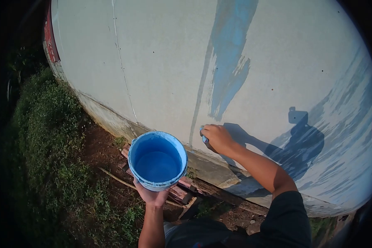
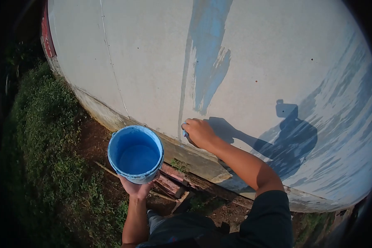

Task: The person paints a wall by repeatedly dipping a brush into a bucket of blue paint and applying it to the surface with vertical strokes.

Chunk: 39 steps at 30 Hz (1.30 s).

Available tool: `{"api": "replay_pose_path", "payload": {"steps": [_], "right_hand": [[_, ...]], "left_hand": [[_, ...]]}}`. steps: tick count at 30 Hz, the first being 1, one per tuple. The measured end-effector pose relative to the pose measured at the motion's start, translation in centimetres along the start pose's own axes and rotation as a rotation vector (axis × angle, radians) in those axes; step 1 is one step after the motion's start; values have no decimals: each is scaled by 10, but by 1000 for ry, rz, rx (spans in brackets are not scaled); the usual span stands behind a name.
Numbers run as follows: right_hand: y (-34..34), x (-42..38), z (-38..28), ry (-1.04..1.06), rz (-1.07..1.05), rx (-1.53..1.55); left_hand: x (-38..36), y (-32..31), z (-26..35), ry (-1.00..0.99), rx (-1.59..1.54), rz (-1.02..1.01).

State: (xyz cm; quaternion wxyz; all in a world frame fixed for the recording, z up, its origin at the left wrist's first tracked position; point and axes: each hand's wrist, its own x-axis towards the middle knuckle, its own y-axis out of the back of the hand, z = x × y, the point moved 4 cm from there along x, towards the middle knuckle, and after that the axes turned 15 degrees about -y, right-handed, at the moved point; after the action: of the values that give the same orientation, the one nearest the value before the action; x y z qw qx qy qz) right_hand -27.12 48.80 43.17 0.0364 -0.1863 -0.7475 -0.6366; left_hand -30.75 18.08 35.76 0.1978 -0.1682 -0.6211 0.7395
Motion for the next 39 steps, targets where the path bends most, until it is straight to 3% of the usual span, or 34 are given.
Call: {"api": "replay_pose_path", "payload": {"steps": [1, 3, 6, 8, 10, 12, 13, 15, 19, 21, 28, 34, 39], "right_hand": [[22, -1, -8, 13, -5, 11], [70, -1, -10, -233, 7, 602], [131, -14, -24, -71, 273, 766], [153, -35, -31, 7, 406, 889], [150, -57, -37, 54, 435, 963], [134, -82, -32, -118, 599, 1299], [126, -89, -40, -112, 588, 1306], [101, -101, -50, -368, 525, 1622], [62, -106, -63, -363, 363, 1574], [59, -105, -76, -249, 292, 1274], [58, -97, -105, -124, 270, 1071], [52, -97, -109, -84, 262, 1011], [44, -97, -89, -169, 253, 1263]], "left_hand": [[-2, 1, 0, -15, 5, 7], [-3, 2, -1, -24, -12, -67], [2, 23, 0, -44, -126, -44], [-1, 26, 2, -151, -19, -31], [-6, 18, 2, -184, 115, -79], [-8, 20, 10, -222, 166, -45], [-9, 24, 13, -224, 195, -44], [-11, 28, 18, -242, 234, -46], [-12, 34, 24, -270, 279, 5], [-12, 40, 29, -286, 309, 11], [-13, 25, 41, -340, 374, -20], [-14, 27, 40, -333, 384, 24], [-13, 21, 30, -297, 344, -5]]}}
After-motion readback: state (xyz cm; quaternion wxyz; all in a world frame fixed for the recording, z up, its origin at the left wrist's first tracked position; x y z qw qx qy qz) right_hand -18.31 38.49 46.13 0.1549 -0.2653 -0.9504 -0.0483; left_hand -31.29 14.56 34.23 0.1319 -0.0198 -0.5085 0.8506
